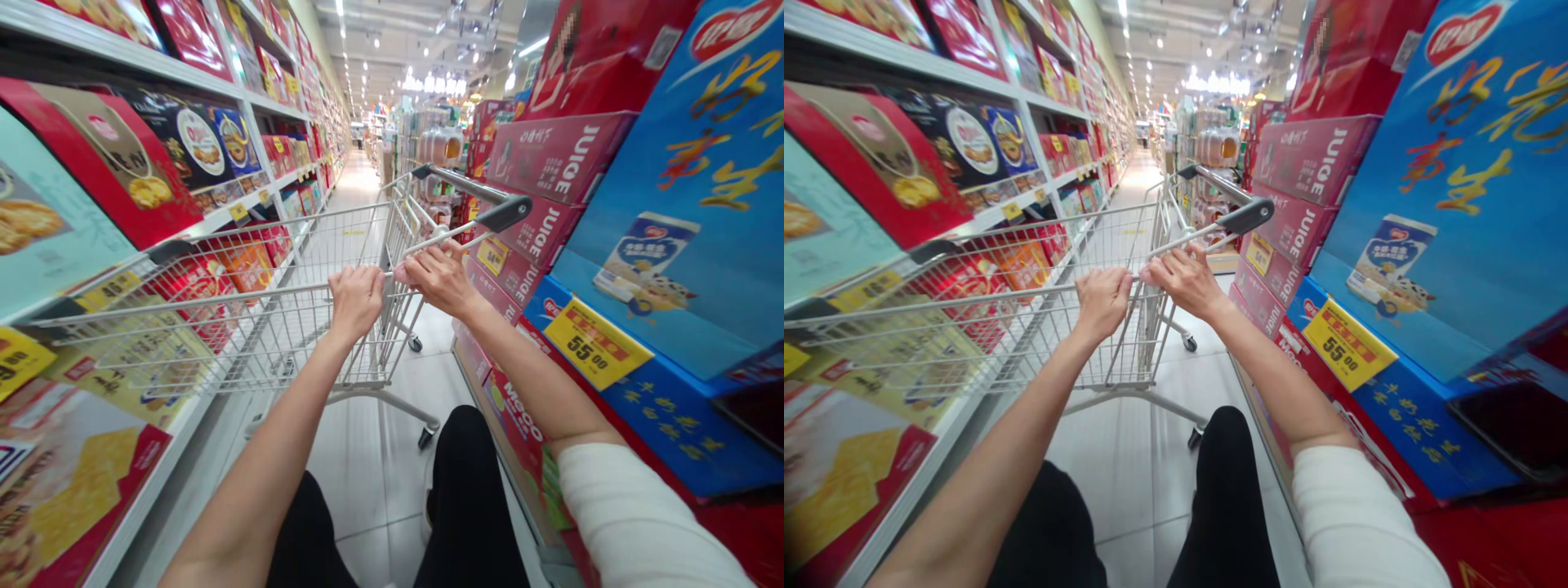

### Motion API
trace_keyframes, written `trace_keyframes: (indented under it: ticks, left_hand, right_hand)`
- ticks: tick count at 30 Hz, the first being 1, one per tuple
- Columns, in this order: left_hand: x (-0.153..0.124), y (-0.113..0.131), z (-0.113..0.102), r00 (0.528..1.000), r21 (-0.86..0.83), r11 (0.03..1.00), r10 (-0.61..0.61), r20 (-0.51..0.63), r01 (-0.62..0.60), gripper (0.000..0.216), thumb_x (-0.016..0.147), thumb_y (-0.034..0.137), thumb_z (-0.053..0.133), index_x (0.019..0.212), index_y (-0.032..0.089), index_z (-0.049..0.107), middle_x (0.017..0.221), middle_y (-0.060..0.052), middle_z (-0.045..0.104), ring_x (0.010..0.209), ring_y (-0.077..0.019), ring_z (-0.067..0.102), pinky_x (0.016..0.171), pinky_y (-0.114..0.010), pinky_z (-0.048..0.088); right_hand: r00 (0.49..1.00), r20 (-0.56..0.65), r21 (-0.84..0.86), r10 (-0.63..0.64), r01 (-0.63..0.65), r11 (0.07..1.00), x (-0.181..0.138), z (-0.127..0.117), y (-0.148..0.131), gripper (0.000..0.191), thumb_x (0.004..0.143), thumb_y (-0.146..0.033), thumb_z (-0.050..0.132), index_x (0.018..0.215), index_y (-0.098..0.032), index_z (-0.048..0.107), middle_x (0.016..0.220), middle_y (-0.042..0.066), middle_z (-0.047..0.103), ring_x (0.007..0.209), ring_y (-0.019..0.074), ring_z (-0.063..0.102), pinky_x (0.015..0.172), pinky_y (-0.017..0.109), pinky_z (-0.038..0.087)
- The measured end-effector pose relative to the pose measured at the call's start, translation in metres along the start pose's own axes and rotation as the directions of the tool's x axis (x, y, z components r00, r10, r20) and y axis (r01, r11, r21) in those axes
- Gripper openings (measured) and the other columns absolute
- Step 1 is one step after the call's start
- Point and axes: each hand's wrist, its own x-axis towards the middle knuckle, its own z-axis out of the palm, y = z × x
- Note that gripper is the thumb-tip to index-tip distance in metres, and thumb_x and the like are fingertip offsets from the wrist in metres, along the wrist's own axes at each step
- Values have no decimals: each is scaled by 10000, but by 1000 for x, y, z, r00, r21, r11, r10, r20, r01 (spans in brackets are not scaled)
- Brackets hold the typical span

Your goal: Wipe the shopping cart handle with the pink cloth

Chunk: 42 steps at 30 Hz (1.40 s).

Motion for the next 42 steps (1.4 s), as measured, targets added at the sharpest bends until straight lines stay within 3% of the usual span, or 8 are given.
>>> trace_keyframes:
  ticks: [4, 9, 14, 21, 26, 33, 38, 42]
  left_hand:
    - [-2, -27, -13, 996, 56, 998, -13, -91, 18, 351, 1040, 406, 425, 1221, 277, 697, 1313, -104, 697, 1257, -312, 559, 1084, -484, 304]
    - [0, -64, -23, 989, 203, 969, -139, -40, 144, 467, 1035, 540, 371, 843, 233, 666, 1024, -121, 762, 1081, -332, 622, 1025, -495, 341]
    - [4, -59, -18, 991, 230, 964, -130, -24, 132, 503, 1037, 552, 328, 720, 233, 553, 971, -91, 773, 978, -291, 659, 950, -451, 357]
    - [6, -36, -11, 989, 238, 960, -145, -19, 145, 536, 1042, 564, 307, 774, 240, 639, 996, -109, 784, 959, -283, 674, 898, -439, 356]
    - [8, -23, -1, 992, 234, 964, -128, -15, 128, 525, 1051, 528, 305, 859, 237, 698, 1006, -108, 783, 972, -274, 683, 875, -421, 365]
    - [8, -1, -3, 990, 243, 965, -121, 74, 100, 503, 1063, 484, 273, 1026, 229, 705, 1112, -124, 776, 987, -297, 697, 767, -391, 366]
    - [13, -25, -28, 989, 282, 958, -80, 128, 41, 501, 1057, 503, 253, 1225, 281, 669, 1222, -109, 754, 1054, -306, 683, 806, -389, 408]
    - [17, -47, -35, 955, 336, 922, -255, 151, 192, 690, 1039, 607, 192, 1086, 213, 757, 1137, -180, 756, 1133, -381, 666, 924, -467, 444]
  right_hand:
    - [996, -23, 3, 86, -86, 996, -9, 10, 5, 227, 1099, -253, 458, 1076, -220, 681, 1025, 51, 798, 968, 205, 644, 977, 394, 276]
    - [939, -291, -50, 185, -208, 977, -30, 40, -4, 188, 1075, -242, 517, 1053, -243, 703, 1200, 60, 813, 1101, 195, 689, 995, 386, 269]
    - [839, -454, 20, 301, -328, 945, -51, 73, -30, 274, 1053, -176, 454, 1069, -243, 719, 1302, 116, 782, 1305, 219, 659, 1035, 398, 304]
    - [858, -267, 261, 438, -373, 890, -89, 87, -59, 295, 1001, -150, 439, 1068, -234, 714, 1210, 138, 798, 1151, 233, 710, 996, 419, 434]
    - [861, -296, 208, 413, -364, 908, -64, 62, -41, 274, 1027, -189, 408, 1130, -247, 655, 1326, 143, 740, 1312, 258, 634, 1064, 485, 419]
    - [959, 214, 8, 184, -190, 982, 2, 30, 8, 277, 1090, -335, 432, 1182, -157, 623, 1116, 128, 735, 1117, 253, 643, 1142, 440, 349]
    - [948, 308, -25, 78, -74, 997, 7, 36, 36, 469, 1078, -563, 427, 1094, -153, 655, 995, 116, 728, 955, 250, 610, 992, 413, 392]
    - [964, 252, 10, 90, -95, 995, 3, 49, 43, 561, 1080, -625, 340, 1003, -193, 689, 941, 93, 730, 929, 242, 609, 938, 409, 387]
